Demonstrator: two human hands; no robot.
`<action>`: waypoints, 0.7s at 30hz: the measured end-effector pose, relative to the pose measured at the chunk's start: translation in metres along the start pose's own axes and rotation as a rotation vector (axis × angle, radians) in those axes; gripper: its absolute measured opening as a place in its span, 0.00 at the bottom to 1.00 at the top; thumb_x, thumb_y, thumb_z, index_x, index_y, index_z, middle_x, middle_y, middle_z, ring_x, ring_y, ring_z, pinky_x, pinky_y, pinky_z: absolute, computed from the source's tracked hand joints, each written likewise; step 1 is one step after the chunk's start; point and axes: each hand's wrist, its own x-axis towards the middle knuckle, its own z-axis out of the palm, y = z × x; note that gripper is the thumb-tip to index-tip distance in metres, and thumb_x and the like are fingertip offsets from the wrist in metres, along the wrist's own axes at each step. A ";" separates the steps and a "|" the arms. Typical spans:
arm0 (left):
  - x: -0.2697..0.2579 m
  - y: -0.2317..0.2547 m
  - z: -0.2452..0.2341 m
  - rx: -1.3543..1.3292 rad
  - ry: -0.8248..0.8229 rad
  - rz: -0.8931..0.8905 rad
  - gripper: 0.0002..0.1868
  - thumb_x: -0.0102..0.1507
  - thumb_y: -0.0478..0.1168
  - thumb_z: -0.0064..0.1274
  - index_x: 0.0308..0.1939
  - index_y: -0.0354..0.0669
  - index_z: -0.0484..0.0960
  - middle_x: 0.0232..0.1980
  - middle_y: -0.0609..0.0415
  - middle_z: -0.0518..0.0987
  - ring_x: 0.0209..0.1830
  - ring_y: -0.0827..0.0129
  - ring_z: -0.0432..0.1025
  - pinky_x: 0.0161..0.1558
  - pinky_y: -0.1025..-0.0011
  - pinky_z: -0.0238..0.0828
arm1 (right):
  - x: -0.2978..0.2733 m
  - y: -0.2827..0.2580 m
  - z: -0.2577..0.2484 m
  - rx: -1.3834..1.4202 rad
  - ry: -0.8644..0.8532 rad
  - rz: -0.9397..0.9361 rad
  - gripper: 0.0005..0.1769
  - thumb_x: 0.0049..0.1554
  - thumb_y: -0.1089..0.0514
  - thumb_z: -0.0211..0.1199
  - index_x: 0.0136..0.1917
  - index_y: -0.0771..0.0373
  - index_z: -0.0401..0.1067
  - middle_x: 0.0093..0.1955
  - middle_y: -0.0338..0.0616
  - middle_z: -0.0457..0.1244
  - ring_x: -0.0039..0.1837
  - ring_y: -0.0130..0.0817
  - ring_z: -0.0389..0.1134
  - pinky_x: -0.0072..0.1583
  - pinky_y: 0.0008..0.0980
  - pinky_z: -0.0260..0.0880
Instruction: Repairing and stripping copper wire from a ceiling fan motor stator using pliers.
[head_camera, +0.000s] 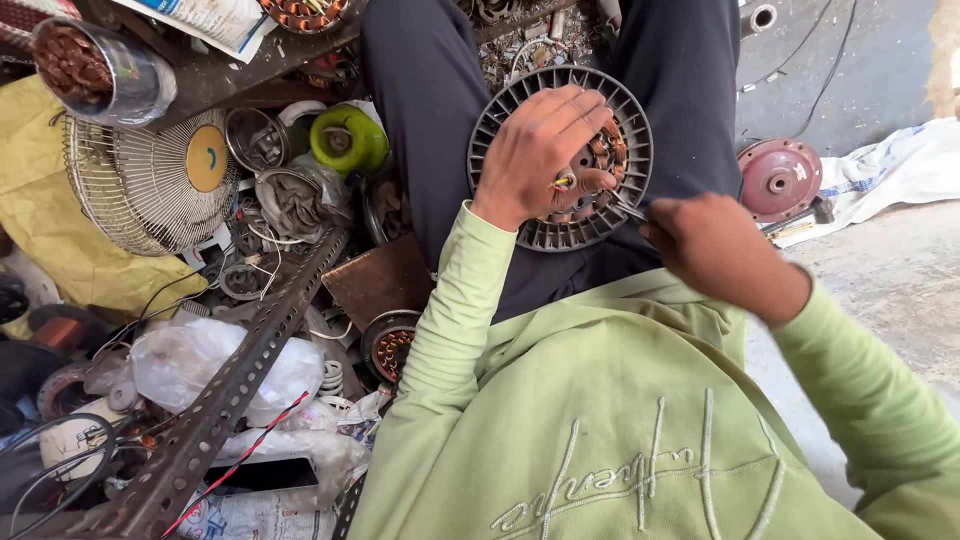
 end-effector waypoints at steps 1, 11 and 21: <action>-0.002 -0.001 0.001 -0.002 0.001 0.003 0.44 0.67 0.73 0.46 0.57 0.31 0.81 0.59 0.41 0.80 0.64 0.44 0.72 0.68 0.53 0.68 | 0.004 0.010 -0.001 -0.002 0.002 0.002 0.11 0.57 0.57 0.63 0.38 0.67 0.72 0.32 0.58 0.64 0.38 0.61 0.66 0.43 0.54 0.65; -0.005 -0.003 0.002 -0.027 0.044 -0.009 0.42 0.68 0.71 0.45 0.58 0.30 0.81 0.60 0.41 0.80 0.65 0.45 0.72 0.69 0.52 0.68 | 0.016 0.051 0.012 0.501 -0.222 0.096 0.16 0.62 0.54 0.63 0.43 0.72 0.74 0.31 0.61 0.57 0.34 0.55 0.54 0.38 0.44 0.58; -0.002 0.002 -0.003 -0.035 0.044 -0.004 0.41 0.67 0.70 0.50 0.57 0.31 0.80 0.59 0.43 0.79 0.63 0.45 0.73 0.66 0.54 0.69 | -0.015 0.011 0.021 0.151 0.107 0.015 0.15 0.62 0.55 0.64 0.40 0.70 0.70 0.33 0.64 0.61 0.40 0.65 0.63 0.41 0.52 0.61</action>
